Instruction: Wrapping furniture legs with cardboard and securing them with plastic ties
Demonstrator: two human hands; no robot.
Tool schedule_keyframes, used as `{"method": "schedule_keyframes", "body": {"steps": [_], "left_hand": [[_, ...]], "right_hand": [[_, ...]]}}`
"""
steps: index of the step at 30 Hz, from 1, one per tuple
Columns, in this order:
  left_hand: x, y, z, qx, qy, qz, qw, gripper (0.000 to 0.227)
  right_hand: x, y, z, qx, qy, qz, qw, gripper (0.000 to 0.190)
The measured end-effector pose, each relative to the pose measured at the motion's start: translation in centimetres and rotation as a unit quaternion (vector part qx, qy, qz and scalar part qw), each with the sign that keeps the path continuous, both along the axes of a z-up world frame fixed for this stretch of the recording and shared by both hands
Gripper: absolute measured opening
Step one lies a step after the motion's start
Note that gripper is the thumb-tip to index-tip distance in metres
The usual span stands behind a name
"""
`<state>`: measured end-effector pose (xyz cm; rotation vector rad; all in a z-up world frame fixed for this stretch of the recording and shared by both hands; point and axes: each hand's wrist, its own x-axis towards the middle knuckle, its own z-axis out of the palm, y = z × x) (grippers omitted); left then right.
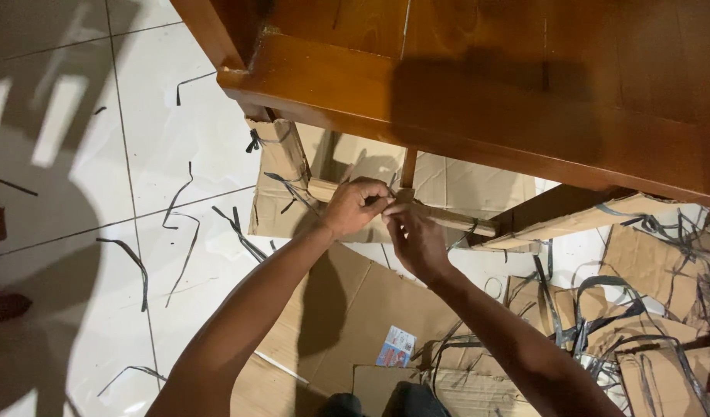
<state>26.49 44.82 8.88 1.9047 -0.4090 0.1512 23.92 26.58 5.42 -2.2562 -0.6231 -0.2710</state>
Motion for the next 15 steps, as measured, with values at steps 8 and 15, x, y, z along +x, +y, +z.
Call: {"method": "schedule_keyframes", "body": {"steps": [8, 15], "left_hand": [[1.4, 0.7, -4.6, -0.046, 0.008, -0.059, 0.997, 0.003], [2.0, 1.0, -6.3, -0.033, -0.014, -0.090, 0.995, 0.003]], "right_hand": [[0.9, -0.1, 2.7, -0.079, -0.242, 0.050, 0.966, 0.011], [2.2, -1.0, 0.9, -0.170, -0.230, 0.040, 0.957, 0.008]]}}
